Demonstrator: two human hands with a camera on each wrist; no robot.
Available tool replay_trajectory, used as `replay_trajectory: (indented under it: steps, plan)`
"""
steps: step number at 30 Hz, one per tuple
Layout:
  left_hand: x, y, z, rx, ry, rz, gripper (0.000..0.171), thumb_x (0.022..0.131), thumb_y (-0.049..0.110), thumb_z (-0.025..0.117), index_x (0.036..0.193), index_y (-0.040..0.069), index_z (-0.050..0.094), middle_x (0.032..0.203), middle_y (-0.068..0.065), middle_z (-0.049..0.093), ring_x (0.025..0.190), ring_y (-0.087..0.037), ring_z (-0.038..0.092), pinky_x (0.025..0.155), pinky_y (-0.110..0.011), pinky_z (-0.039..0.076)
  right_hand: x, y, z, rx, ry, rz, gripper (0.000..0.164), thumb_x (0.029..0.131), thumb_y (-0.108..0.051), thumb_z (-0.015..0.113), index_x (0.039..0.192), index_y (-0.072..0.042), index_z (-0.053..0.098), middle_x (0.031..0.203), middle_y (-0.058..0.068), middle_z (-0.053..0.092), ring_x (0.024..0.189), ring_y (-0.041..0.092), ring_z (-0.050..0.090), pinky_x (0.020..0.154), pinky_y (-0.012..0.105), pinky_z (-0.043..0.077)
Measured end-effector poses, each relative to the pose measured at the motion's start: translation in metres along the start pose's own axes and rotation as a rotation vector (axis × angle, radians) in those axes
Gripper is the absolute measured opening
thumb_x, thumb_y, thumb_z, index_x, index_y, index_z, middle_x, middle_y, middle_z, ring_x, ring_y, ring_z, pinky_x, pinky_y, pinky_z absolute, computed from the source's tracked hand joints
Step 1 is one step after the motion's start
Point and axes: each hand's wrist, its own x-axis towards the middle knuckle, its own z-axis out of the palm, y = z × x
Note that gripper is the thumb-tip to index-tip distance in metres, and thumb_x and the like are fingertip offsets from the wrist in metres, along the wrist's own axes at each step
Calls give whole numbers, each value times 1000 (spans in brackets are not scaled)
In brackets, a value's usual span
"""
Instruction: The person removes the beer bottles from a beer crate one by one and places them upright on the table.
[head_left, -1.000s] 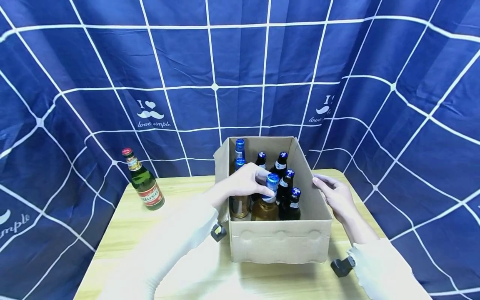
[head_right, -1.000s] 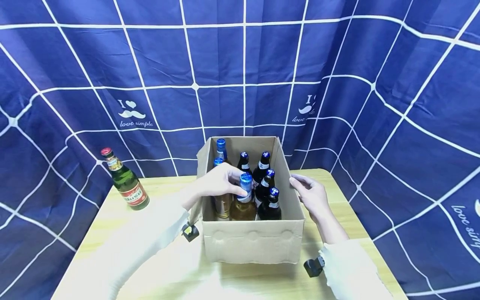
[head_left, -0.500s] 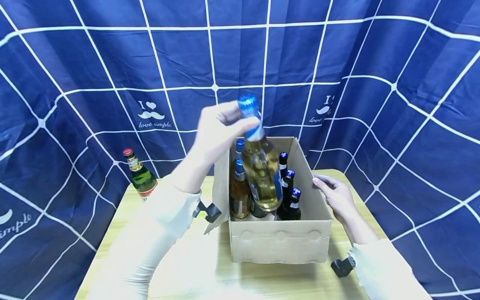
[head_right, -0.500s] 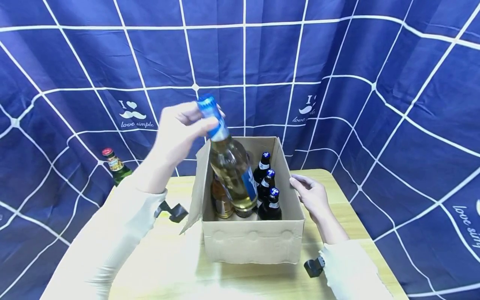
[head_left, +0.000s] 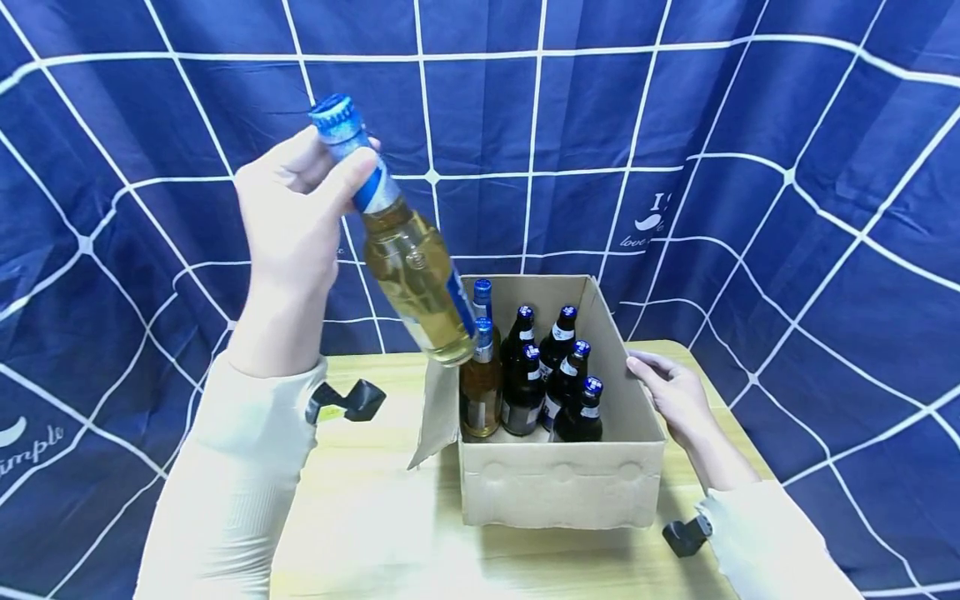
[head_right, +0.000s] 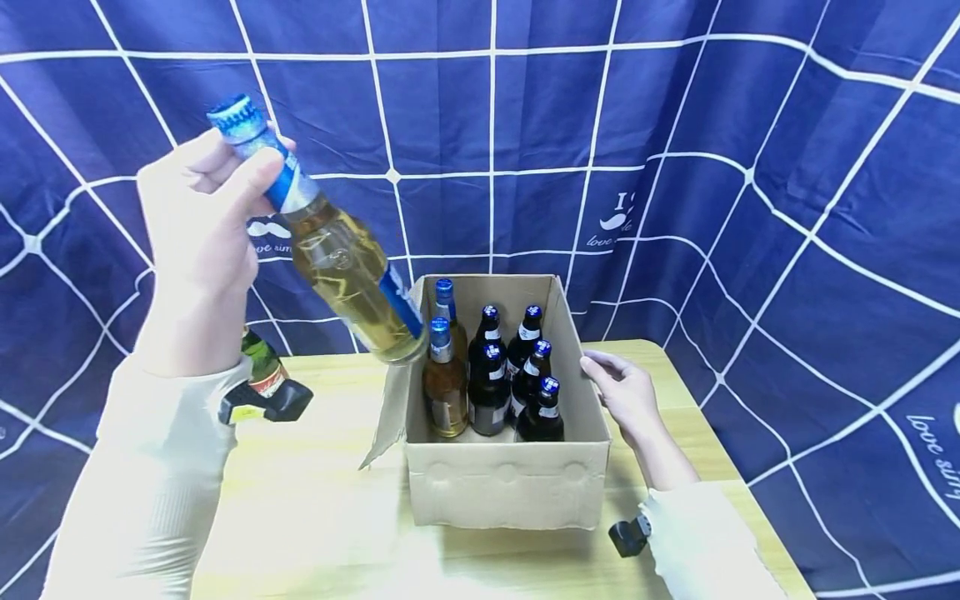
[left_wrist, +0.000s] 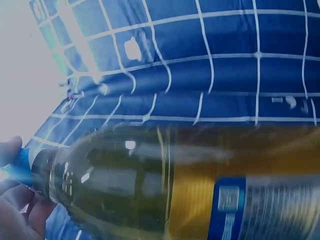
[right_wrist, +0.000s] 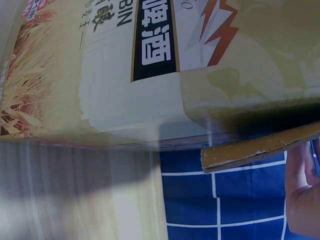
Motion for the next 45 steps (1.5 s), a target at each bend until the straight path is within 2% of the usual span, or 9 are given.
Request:
replay_trajectory:
  steps: [3,7,12,17,22,27,32,37,45]
  plan:
    - [-1,-6,-17,75,30,9,23,77,-7,71,100,-6,71,85,-14,71,83,-24,66,74,-28,53,0,0,-1,-33,12,-11,51,92,-29,65,126,8,55,83,-18,64,82,-1,59,67,18,51]
    - [-10,-28,-42,261,74,-6,22,78,-3,73,99,-2,73,85,-7,72,79,-17,65,71,-25,49,1,0,-1,-65,27,-22,53,92,-28,64,127,10,53,83,-20,64,84,-3,57,69,15,48]
    - [-26,-69,-76,485,119,-103,25,78,4,76,102,-1,73,90,-7,72,78,-6,66,71,-21,49,1,1,0,-27,21,-10,41,92,-28,65,121,0,62,82,-18,65,83,-1,58,68,16,49]
    - [-43,-113,-107,606,141,-201,30,79,8,77,106,-3,71,99,-18,69,80,-1,64,76,-19,48,-1,2,1,10,23,-1,18,91,-27,67,106,-18,69,81,-16,65,82,0,59,67,18,51]
    - [-53,-149,-130,713,165,-296,37,78,13,78,111,-1,69,103,-17,68,90,-8,64,84,-22,47,-1,3,1,7,29,0,17,91,-28,67,105,-19,69,82,-17,65,82,0,59,67,17,50]
    - [-60,-175,-144,740,200,-367,42,78,15,79,115,0,67,106,-17,67,100,-21,63,90,-27,45,1,3,2,-6,34,-11,33,91,-27,67,116,-5,66,82,-17,65,83,0,58,68,17,50]
    - [-65,-191,-150,796,215,-398,44,79,16,79,116,-1,66,106,-19,67,101,-26,63,91,-29,46,2,2,3,-12,26,-14,42,91,-26,66,122,3,61,83,-17,65,84,0,58,69,17,50]
    - [-71,-203,-156,810,256,-416,39,79,16,79,113,0,69,104,-18,68,97,-27,64,87,-31,47,1,1,4,7,16,-16,35,91,-26,66,117,-3,65,84,-16,65,84,1,59,68,18,51]
    - [-79,-212,-162,860,256,-445,43,79,19,78,117,1,67,109,-17,66,107,-26,61,96,-34,42,-1,0,4,25,22,-11,17,91,-26,67,104,-18,71,82,-15,65,82,1,58,65,19,51]
